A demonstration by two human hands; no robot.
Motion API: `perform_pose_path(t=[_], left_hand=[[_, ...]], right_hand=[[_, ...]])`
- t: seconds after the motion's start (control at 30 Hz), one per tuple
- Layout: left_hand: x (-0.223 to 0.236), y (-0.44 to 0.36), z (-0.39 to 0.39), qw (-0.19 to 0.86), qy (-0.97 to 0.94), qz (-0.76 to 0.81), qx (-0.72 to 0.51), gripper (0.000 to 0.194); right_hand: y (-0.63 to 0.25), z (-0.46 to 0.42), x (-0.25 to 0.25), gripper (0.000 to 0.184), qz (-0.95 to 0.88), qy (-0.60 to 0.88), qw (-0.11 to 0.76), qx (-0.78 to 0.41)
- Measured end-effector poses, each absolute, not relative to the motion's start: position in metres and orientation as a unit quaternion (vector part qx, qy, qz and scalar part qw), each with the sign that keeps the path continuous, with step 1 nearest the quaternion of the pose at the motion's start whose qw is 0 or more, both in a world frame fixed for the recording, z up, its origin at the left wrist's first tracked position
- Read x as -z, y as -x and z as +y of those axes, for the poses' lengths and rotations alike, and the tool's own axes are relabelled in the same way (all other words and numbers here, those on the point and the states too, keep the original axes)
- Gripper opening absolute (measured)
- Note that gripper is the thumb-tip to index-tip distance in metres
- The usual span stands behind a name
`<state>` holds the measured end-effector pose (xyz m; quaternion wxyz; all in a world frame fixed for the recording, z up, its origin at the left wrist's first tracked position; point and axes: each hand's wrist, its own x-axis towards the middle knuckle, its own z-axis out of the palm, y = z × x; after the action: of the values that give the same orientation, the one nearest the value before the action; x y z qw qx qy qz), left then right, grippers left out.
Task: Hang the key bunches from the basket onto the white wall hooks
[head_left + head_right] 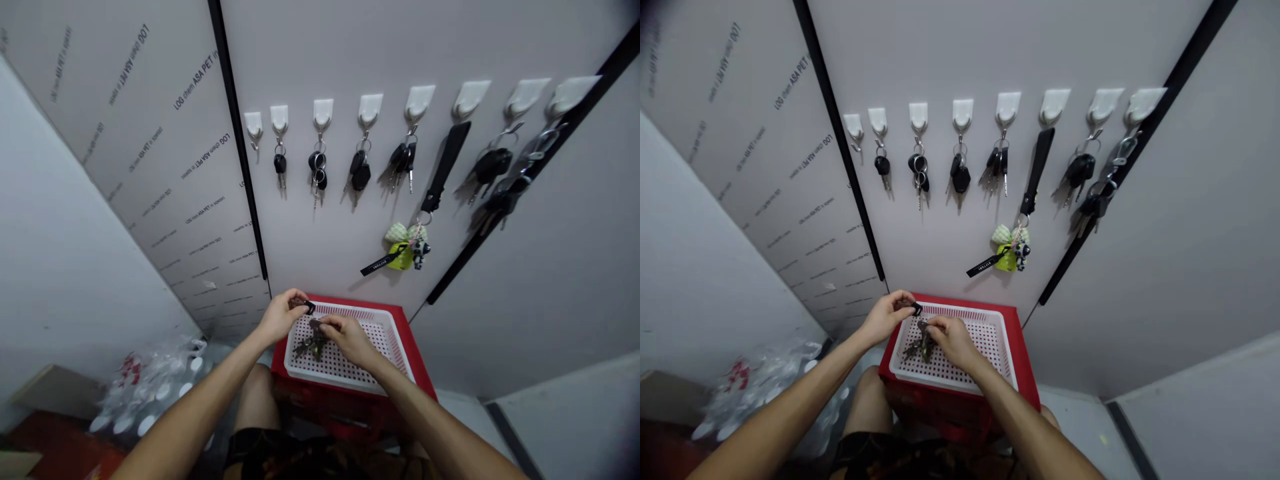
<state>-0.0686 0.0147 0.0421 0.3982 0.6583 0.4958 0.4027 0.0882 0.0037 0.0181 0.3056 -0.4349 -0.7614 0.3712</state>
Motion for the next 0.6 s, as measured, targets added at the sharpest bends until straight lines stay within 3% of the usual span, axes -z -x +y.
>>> perform_pose_path(t=[0.2,0.43,0.6], left_hand=[[-0.052,0.071,0.017,0.400,-0.636,0.512,-0.417,0.011],[-0.071,0.070,0.011,0.263,-0.723,0.523,-0.367,0.016],[-0.086,0.057,0.009,0.312,-0.707,0.500,-0.392,0.015]], right_hand=[[-0.089,0.005,-0.033,0.018,-0.736,0.451,0.327,-0.385],[-0.089,0.012,-0.060,0.020,-0.714,0.473,0.341,-0.387],[-0.083,0.018,-0.084,0.020,-0.731,0.443,0.365,-0.369]])
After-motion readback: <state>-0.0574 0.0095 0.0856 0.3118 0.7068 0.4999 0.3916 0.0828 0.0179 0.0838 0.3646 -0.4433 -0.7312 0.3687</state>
